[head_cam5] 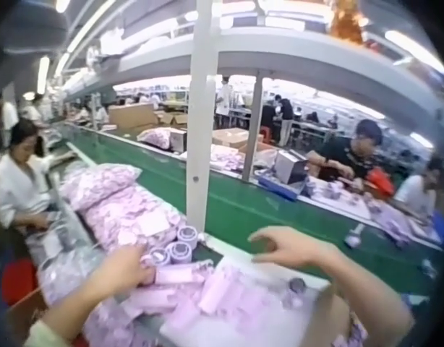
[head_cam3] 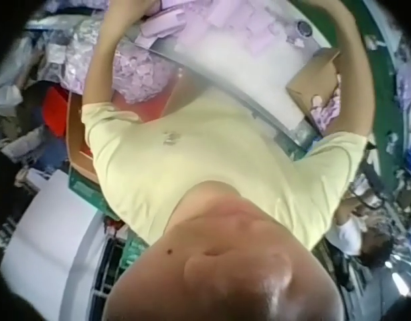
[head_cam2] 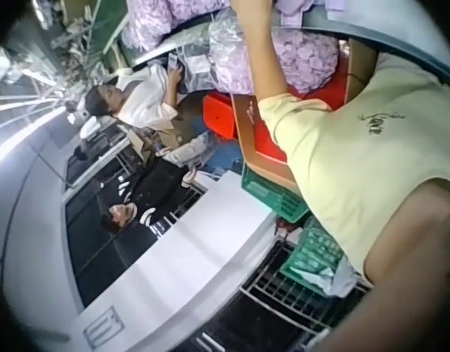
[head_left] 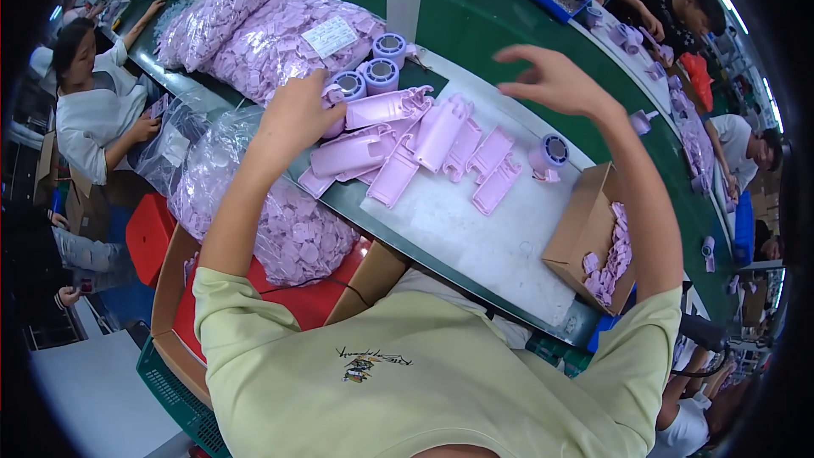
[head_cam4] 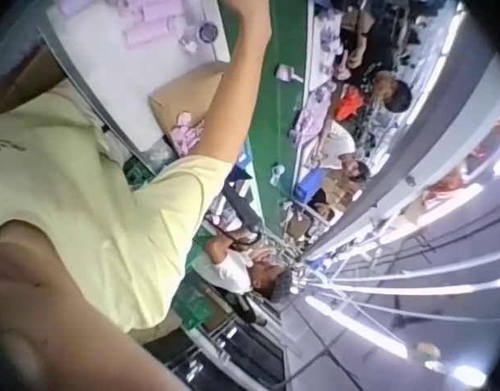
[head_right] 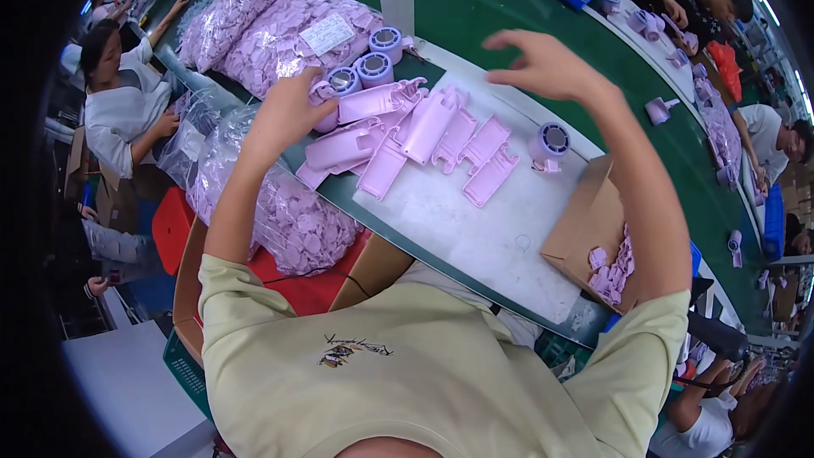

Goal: The worker is assembling small pink handheld fans at a factory workstation, using a heat gun and an electric screwdriver to secure components.

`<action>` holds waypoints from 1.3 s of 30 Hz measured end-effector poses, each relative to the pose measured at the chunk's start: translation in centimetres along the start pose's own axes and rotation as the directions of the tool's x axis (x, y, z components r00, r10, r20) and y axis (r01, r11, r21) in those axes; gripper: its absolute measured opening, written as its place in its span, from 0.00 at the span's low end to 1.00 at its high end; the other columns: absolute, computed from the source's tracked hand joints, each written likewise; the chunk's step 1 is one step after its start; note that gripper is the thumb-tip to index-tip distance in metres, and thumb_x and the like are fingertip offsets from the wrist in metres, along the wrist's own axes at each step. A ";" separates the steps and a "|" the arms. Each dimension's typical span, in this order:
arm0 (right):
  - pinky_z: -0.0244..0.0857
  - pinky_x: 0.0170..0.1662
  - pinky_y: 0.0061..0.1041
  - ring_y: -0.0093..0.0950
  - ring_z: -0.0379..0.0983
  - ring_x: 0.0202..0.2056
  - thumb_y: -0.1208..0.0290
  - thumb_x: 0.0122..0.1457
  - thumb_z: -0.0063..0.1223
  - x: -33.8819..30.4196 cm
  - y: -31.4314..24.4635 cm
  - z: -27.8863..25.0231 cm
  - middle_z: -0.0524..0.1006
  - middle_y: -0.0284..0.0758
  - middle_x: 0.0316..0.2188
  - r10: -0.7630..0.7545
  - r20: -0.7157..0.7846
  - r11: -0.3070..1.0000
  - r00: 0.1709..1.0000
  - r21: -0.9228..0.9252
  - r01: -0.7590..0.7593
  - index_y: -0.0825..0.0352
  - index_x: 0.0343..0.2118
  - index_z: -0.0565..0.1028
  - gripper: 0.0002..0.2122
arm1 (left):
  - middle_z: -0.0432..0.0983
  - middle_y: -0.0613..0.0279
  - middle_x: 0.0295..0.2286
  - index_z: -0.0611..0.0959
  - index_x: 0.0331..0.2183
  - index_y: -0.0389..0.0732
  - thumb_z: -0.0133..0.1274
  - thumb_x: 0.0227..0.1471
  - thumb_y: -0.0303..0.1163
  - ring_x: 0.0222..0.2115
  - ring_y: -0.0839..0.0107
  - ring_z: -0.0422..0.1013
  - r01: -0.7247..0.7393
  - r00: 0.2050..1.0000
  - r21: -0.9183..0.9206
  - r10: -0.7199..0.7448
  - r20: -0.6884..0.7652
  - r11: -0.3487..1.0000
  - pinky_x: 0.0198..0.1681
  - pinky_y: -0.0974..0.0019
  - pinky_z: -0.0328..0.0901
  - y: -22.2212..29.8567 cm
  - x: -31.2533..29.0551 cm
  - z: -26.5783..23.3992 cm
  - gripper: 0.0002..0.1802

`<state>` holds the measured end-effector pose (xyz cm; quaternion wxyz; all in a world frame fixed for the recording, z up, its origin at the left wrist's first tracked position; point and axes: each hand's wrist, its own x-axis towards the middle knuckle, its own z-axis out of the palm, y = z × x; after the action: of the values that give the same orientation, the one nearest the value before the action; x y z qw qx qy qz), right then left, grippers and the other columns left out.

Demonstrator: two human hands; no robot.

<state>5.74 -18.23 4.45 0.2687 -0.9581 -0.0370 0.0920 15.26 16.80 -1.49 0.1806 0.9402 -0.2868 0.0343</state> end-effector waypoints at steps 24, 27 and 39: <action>0.64 0.51 0.33 0.43 0.66 0.50 0.51 0.35 0.65 14.4 -6.2 9.1 0.58 0.44 0.56 -0.053 0.168 0.985 0.984 -0.155 0.080 0.60 0.48 0.70 0.34 | 0.78 0.51 0.21 0.75 0.50 0.38 0.61 0.41 0.43 0.11 0.68 0.72 0.215 0.942 -0.232 -0.139 0.305 0.949 0.16 0.64 0.68 1.5 3.9 0.2 0.34; 0.63 0.51 0.32 0.41 0.66 0.48 0.51 0.36 0.65 13.9 -5.5 8.7 0.64 0.44 0.51 -0.141 0.092 0.978 0.986 -0.143 0.153 0.62 0.45 0.72 0.31 | 0.78 0.51 0.21 0.75 0.49 0.38 0.62 0.41 0.44 0.11 0.67 0.72 0.175 0.966 -0.229 -0.122 0.226 0.958 0.16 0.65 0.68 1.8 3.9 0.9 0.34; 0.62 0.51 0.28 0.36 0.67 0.45 0.56 0.41 0.63 1.6 -3.2 0.0 0.69 0.41 0.44 -0.211 -0.177 0.975 0.961 -0.106 0.194 0.66 0.43 0.73 0.26 | 0.78 0.47 0.24 0.75 0.50 0.38 0.62 0.40 0.46 0.11 0.63 0.72 0.080 0.973 -0.118 -0.051 0.226 0.990 0.18 0.64 0.70 2.0 5.2 1.8 0.36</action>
<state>7.26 -15.30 5.87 0.2368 -0.9645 -0.1135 -0.0279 18.40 11.85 -1.67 0.2075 0.9338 -0.2755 -0.0951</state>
